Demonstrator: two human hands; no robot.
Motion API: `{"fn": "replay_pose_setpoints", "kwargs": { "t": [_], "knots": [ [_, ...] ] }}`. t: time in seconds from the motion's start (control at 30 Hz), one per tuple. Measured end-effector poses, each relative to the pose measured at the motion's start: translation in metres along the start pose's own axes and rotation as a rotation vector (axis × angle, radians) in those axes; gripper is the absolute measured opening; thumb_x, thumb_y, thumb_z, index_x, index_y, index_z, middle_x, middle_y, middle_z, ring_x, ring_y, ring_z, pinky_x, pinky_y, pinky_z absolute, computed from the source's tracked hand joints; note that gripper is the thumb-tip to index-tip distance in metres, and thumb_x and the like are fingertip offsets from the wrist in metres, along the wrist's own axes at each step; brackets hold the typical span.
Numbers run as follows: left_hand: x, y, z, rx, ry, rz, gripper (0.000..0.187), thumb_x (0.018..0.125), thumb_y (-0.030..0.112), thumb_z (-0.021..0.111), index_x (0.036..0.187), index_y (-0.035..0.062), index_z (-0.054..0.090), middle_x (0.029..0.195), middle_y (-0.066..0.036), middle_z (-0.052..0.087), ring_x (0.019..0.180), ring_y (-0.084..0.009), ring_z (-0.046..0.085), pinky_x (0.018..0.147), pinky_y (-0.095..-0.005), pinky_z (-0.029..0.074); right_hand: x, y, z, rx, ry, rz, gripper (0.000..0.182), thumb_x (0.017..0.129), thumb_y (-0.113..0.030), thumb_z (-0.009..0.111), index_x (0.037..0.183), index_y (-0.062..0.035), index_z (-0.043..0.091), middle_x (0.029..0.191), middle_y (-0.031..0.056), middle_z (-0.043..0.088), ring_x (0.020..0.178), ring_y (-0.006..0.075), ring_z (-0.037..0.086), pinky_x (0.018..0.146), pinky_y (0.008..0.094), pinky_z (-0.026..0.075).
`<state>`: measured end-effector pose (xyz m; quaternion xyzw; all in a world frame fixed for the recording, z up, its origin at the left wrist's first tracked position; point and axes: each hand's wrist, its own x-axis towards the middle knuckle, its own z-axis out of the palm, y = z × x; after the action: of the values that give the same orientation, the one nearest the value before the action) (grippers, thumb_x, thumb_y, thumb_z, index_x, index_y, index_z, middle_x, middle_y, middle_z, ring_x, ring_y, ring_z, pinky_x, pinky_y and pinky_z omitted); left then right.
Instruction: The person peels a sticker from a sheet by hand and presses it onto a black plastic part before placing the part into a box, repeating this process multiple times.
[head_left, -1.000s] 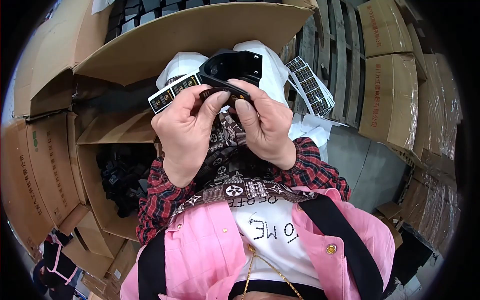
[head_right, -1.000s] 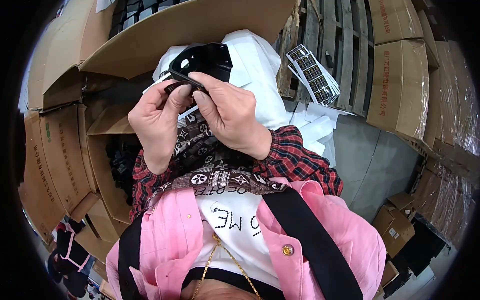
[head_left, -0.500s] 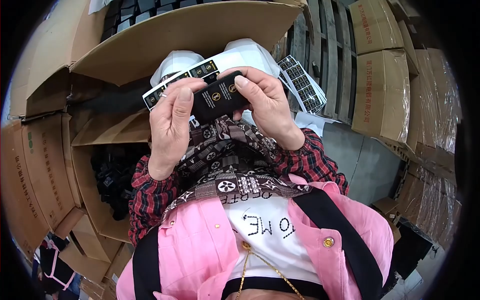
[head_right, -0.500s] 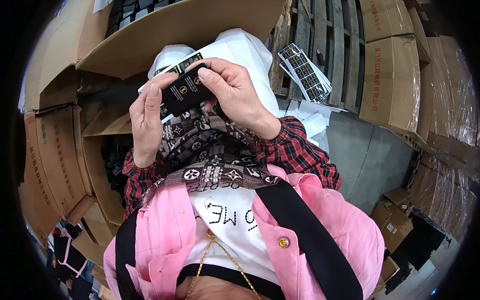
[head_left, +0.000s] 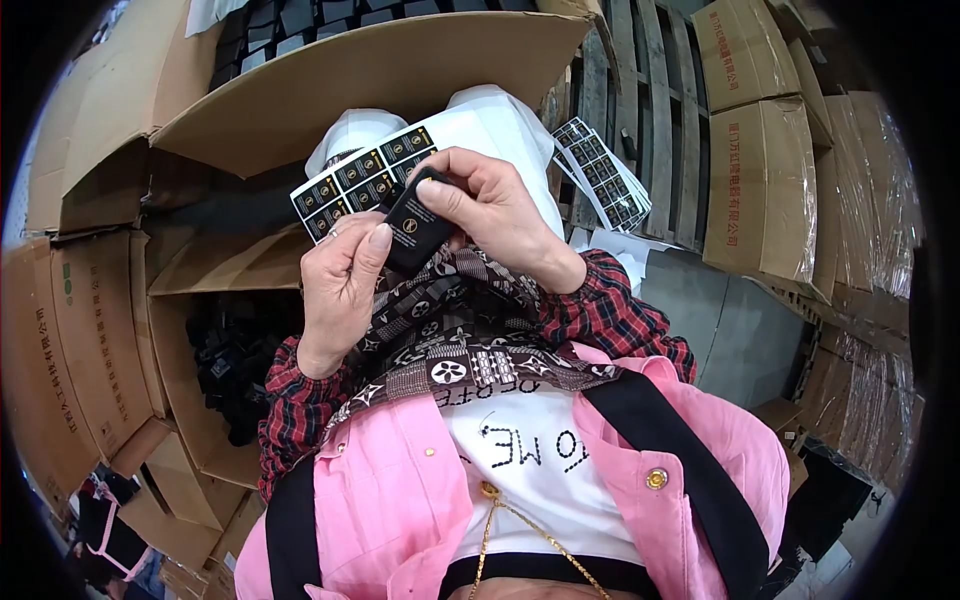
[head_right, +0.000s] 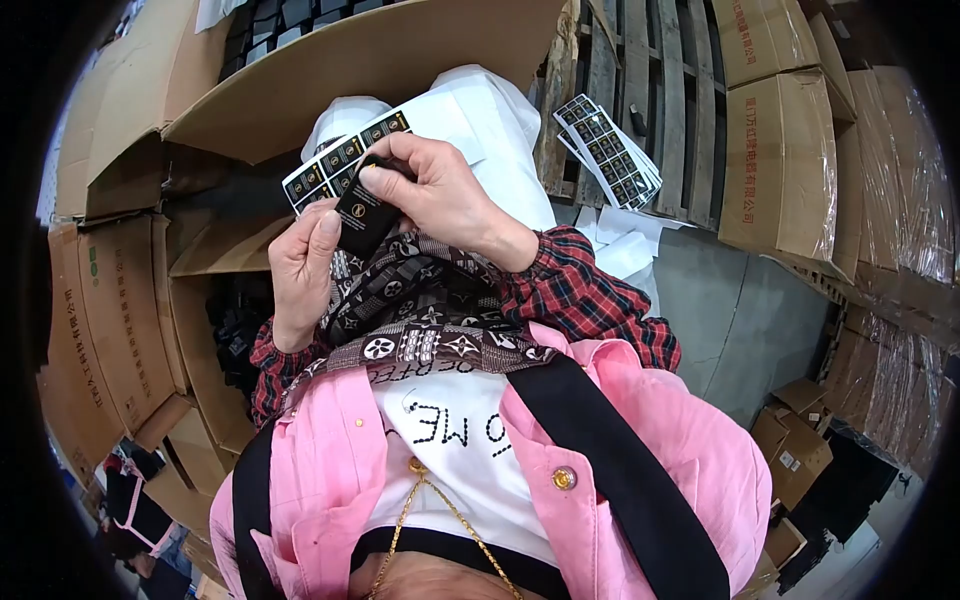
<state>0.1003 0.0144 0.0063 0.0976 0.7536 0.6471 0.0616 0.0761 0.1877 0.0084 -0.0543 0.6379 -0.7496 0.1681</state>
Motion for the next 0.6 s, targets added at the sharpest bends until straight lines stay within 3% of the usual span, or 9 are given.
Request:
{"fn": "replay_pose_setpoints", "kwargs": {
  "t": [0.07,0.2,0.3,0.37,0.43,0.47,0.5,0.53,0.6],
  "knots": [
    [-0.008,-0.002,-0.005,-0.012,0.026,0.013,0.021,0.084,0.013,0.048,0.079,-0.0062,0.056,0.079,-0.009,0.057,0.072,-0.0125,0.05,0.067,-0.0227,0.04,0.001,0.0,0.002,0.123,0.025,0.038,0.023,0.087,-0.021,0.043,0.096,-0.0029,0.054,0.077,0.0021,0.056,0.061,0.0053,0.054,0.046,0.0155,0.044],
    [-0.036,-0.005,-0.045,0.067,0.214,-0.095,0.019,0.084,0.008,0.047,0.083,-0.0085,0.055,0.08,-0.007,0.057,0.072,-0.0096,0.049,0.066,-0.0214,0.039,0.003,0.008,-0.018,0.2,0.132,-0.019,0.019,0.086,-0.015,0.043,0.096,-0.0017,0.053,0.087,0.0083,0.058,0.075,0.012,0.056,0.057,0.0214,0.048],
    [-0.078,-0.022,-0.117,0.395,0.369,-0.352,0.023,0.082,0.014,0.051,0.083,-0.0081,0.056,0.08,-0.008,0.059,0.073,-0.0101,0.052,0.066,-0.0221,0.039,-0.01,0.001,-0.036,0.351,0.008,-0.053,0.017,0.086,-0.011,0.043,0.095,-0.0005,0.053,0.086,0.0082,0.057,0.07,0.0107,0.057,0.057,0.0198,0.049],
    [-0.1,-0.019,-0.145,0.883,0.527,-0.458,0.028,0.08,0.021,0.053,0.09,-0.0046,0.058,0.086,-0.014,0.059,0.078,-0.0202,0.055,0.071,-0.0291,0.042,-0.021,-0.024,-0.036,0.421,-0.096,-0.085,0.017,0.086,-0.007,0.04,0.096,0.0026,0.05,0.086,0.0122,0.057,0.07,0.0129,0.057,0.057,0.0205,0.048],
    [-0.108,-0.023,-0.158,1.198,0.657,-0.326,0.027,0.08,0.02,0.052,0.095,-0.0015,0.057,0.092,-0.017,0.057,0.084,-0.028,0.054,0.075,-0.0334,0.042,-0.038,-0.065,-0.019,0.457,-0.369,-0.179,0.016,0.084,-0.001,0.038,0.094,0.0069,0.048,0.082,0.0178,0.057,0.07,0.0155,0.058,0.057,0.0229,0.049],
    [-0.101,-0.027,-0.154,1.065,0.653,-0.28,0.026,0.079,0.019,0.053,0.094,-0.0017,0.057,0.092,-0.016,0.057,0.084,-0.0274,0.054,0.075,-0.0331,0.042,-0.044,-0.084,-0.008,0.457,-0.535,-0.221,0.016,0.083,0.001,0.038,0.093,0.0085,0.047,0.08,0.0198,0.056,0.07,0.0161,0.058,0.056,0.0242,0.049],
    [-0.087,-0.029,-0.145,0.931,0.64,-0.232,0.025,0.079,0.019,0.053,0.093,-0.002,0.057,0.092,-0.016,0.057,0.083,-0.0269,0.055,0.075,-0.0329,0.042,-0.035,-0.09,0.004,0.372,-0.859,-0.51,0.016,0.081,0.004,0.039,0.093,0.0102,0.048,0.078,0.0228,0.056,0.069,0.0194,0.058,0.057,0.0286,0.05],
    [-0.067,-0.027,-0.125,0.89,0.575,-0.191,0.023,0.079,0.016,0.054,0.092,-0.0015,0.057,0.091,-0.015,0.058,0.083,-0.0257,0.055,0.074,-0.0316,0.042,-0.037,-0.101,0.024,0.54,-0.962,-0.633,0.013,0.08,0.004,0.043,0.086,0.0091,0.053,0.079,0.02,0.056,0.067,0.024,0.057,0.058,0.0305,0.049],
    [-0.032,-0.051,-0.094,0.602,0.369,-0.161,0.022,0.079,0.015,0.054,0.092,-0.0025,0.056,0.09,-0.014,0.057,0.081,-0.0233,0.055,0.071,-0.0292,0.043,-0.056,-0.108,0.061,0.548,-1.069,-0.741,0.013,0.074,-0.008,0.05,0.081,0.0025,0.054,0.075,0.0116,0.056,0.067,0.0206,0.056,0.06,0.0329,0.043]
  ]
}}
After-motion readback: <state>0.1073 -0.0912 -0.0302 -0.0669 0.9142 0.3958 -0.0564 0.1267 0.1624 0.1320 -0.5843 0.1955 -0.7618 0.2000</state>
